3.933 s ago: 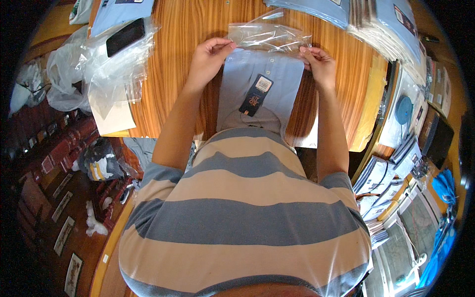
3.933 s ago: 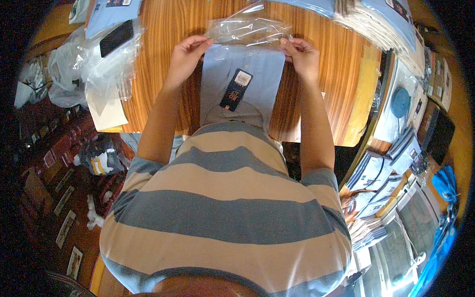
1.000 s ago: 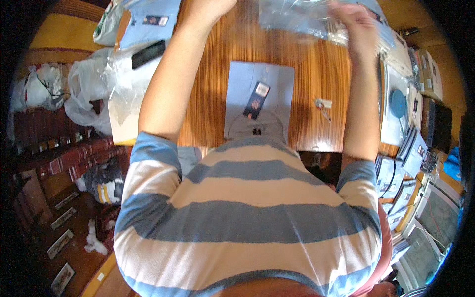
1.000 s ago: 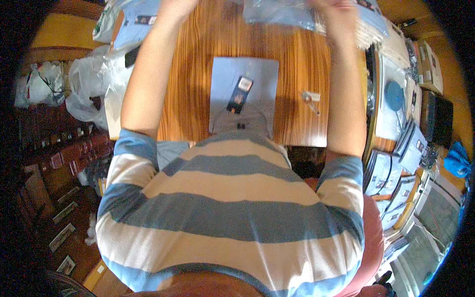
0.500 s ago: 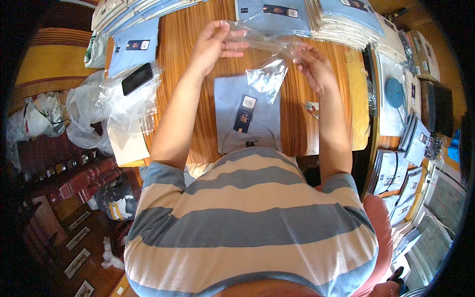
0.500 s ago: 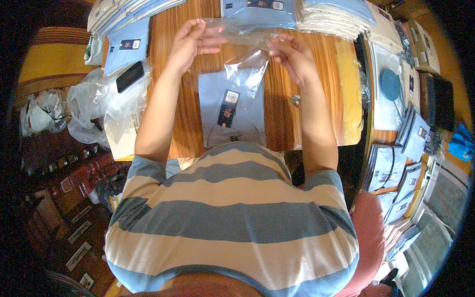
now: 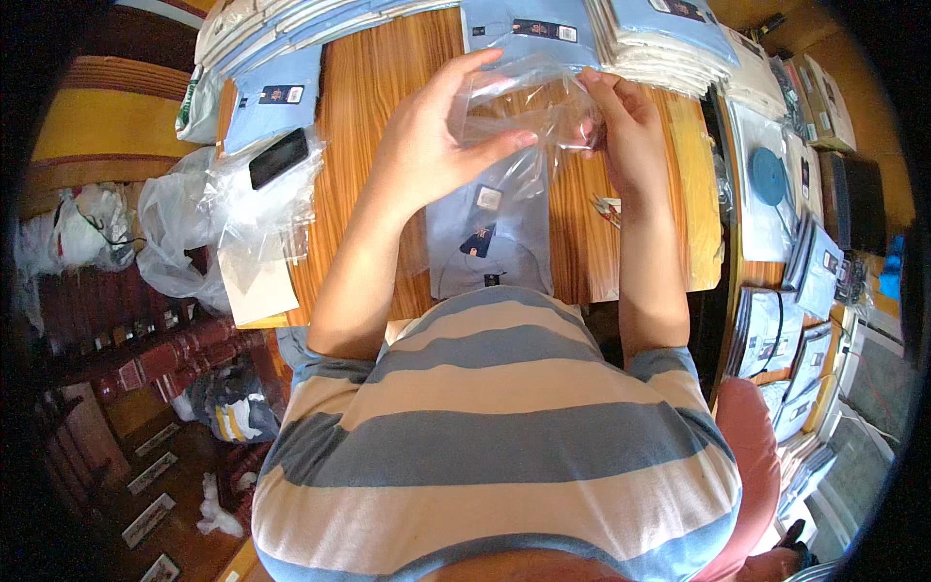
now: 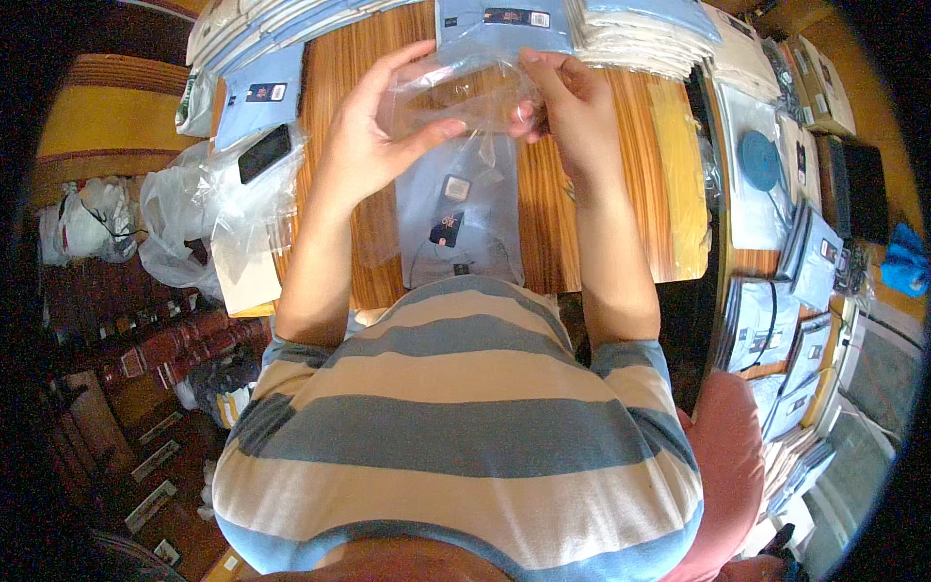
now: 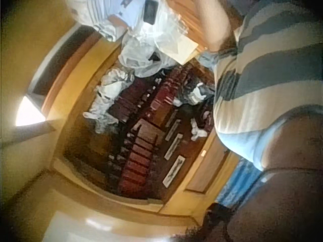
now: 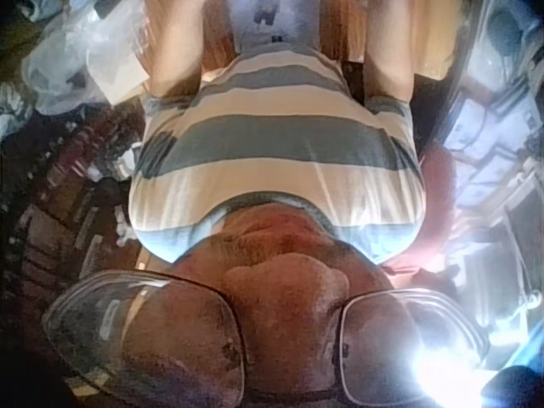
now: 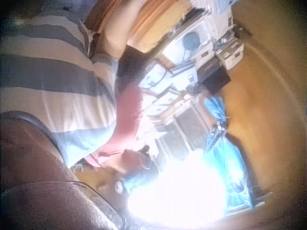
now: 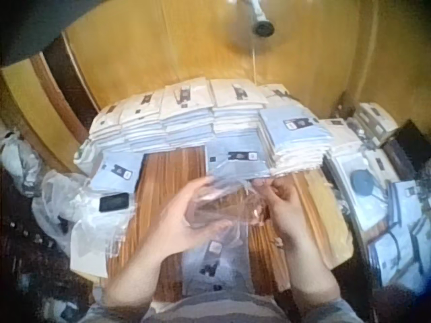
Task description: The person places folded shirts into clear plastic bags, smooths the bags, and stacks the packaged shirts onto piles on a wooden table.
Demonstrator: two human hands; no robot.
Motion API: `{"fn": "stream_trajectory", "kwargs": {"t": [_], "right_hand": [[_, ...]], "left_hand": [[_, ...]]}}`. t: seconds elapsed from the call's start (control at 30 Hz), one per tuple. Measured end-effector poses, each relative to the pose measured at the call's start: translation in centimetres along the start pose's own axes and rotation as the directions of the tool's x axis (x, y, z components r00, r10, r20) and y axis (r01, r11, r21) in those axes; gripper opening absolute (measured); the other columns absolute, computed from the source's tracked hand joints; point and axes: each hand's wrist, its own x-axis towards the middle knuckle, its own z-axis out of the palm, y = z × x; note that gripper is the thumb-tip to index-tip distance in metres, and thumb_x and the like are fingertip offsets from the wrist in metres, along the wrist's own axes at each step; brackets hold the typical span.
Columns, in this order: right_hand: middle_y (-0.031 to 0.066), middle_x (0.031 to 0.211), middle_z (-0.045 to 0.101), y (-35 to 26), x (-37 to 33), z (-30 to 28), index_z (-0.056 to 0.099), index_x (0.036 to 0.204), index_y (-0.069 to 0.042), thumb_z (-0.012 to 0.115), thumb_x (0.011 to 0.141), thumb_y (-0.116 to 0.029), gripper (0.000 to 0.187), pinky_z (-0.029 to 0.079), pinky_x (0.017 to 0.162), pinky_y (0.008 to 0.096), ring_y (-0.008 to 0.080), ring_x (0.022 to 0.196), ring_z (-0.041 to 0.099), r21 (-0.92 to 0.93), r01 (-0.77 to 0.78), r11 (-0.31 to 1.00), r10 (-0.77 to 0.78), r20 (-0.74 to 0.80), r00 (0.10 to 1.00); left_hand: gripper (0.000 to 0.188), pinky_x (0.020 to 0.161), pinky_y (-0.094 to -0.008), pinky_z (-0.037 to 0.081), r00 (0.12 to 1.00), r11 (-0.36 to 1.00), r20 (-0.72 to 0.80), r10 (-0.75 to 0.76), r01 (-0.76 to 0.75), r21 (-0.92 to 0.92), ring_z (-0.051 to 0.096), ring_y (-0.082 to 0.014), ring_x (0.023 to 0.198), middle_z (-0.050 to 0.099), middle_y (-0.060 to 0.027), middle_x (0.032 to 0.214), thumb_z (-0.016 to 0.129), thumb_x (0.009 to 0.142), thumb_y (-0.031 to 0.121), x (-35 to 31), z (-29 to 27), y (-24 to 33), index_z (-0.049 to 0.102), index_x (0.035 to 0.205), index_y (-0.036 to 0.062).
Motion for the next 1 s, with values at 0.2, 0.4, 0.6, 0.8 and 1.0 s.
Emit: {"fn": "stream_trajectory", "kwargs": {"t": [0.2, 0.4, 0.6, 0.8, 1.0], "right_hand": [[0.0099, 0.073, 0.07, 0.1, -1.5, -1.0, 0.065, 0.12, 0.0, 0.064, 0.102, -0.046, 0.049, 0.048, 0.046, 0.0234, 0.0172, 0.055, 0.069, -0.073, -0.087, 0.994, 0.092, 0.066, 0.994], [0.0186, 0.09, 0.076, 0.2, -4.0, -2.4, 0.052, 0.139, -0.001, 0.051, 0.105, -0.052, 0.061, 0.058, 0.049, 0.0305, 0.0256, 0.064, 0.074, 0.179, -0.457, 0.871, 0.362, 0.396, 0.844], [0.0229, 0.104, 0.074, 2.4, -4.4, -3.4, 0.05, 0.143, -0.003, 0.049, 0.103, -0.06, 0.071, 0.064, 0.054, 0.0366, 0.0298, 0.067, 0.075, 0.121, -0.39, 0.913, 0.316, 0.396, 0.862], [0.0236, 0.086, 0.073, 4.7, -4.0, -3.2, 0.057, 0.13, 0.006, 0.038, 0.102, -0.07, 0.083, 0.061, 0.044, 0.0363, 0.0301, 0.057, 0.072, -0.127, -0.531, 0.838, 0.544, 0.286, 0.789], [0.0349, 0.095, 0.07, 13.3, -5.3, -4.9, 0.056, 0.133, 0.009, 0.031, 0.087, -0.091, 0.113, 0.063, 0.052, 0.0469, 0.04, 0.076, 0.075, 0.105, -0.924, 0.369, 0.38, 0.89, 0.253]], "left_hand": [[0.026, 0.091, -0.0301, 0.055, 0.977, 0.977, 0.013, -0.213, 0.213, -0.002, 0.07, -0.0146, 0.103, 0.077, -0.0085, 0.108, 0.074, 0.096, 0.01, -1.9, -0.7, 0.2, 0.071, 0.119, -0.0006], [0.017, 0.074, -0.0323, 0.058, 0.954, 0.951, -0.235, 0.185, -0.113, 0.287, 0.074, -0.0197, 0.086, 0.077, -0.0049, 0.091, 0.079, 0.087, 0.011, -1.7, -0.3, 2.0, 0.079, 0.104, 0.0099], [0.027, 0.094, -0.0374, 0.054, 0.895, 0.806, 0.048, 0.444, -0.422, 0.415, 0.065, -0.0228, 0.114, 0.073, 0.0026, 0.111, 0.082, 0.078, 0.014, -4.7, 1.2, 3.8, 0.08, 0.105, 0.0179], [0.031, 0.089, -0.0387, 0.052, 0.937, 0.855, 0.005, 0.349, -0.321, 0.409, 0.064, -0.0249, 0.107, 0.071, 0.0014, 0.112, 0.079, 0.076, 0.01, -8.9, 1.3, 0.6, 0.079, 0.106, 0.0171], [0.026, 0.088, -0.0392, 0.054, 0.889, 0.801, 0.005, 0.458, -0.415, 0.433, 0.066, -0.0239, 0.101, 0.071, -0.0009, 0.108, 0.076, 0.076, 0.014, -7.9, 1.1, 2.0, 0.078, 0.101, 0.0153]]}}
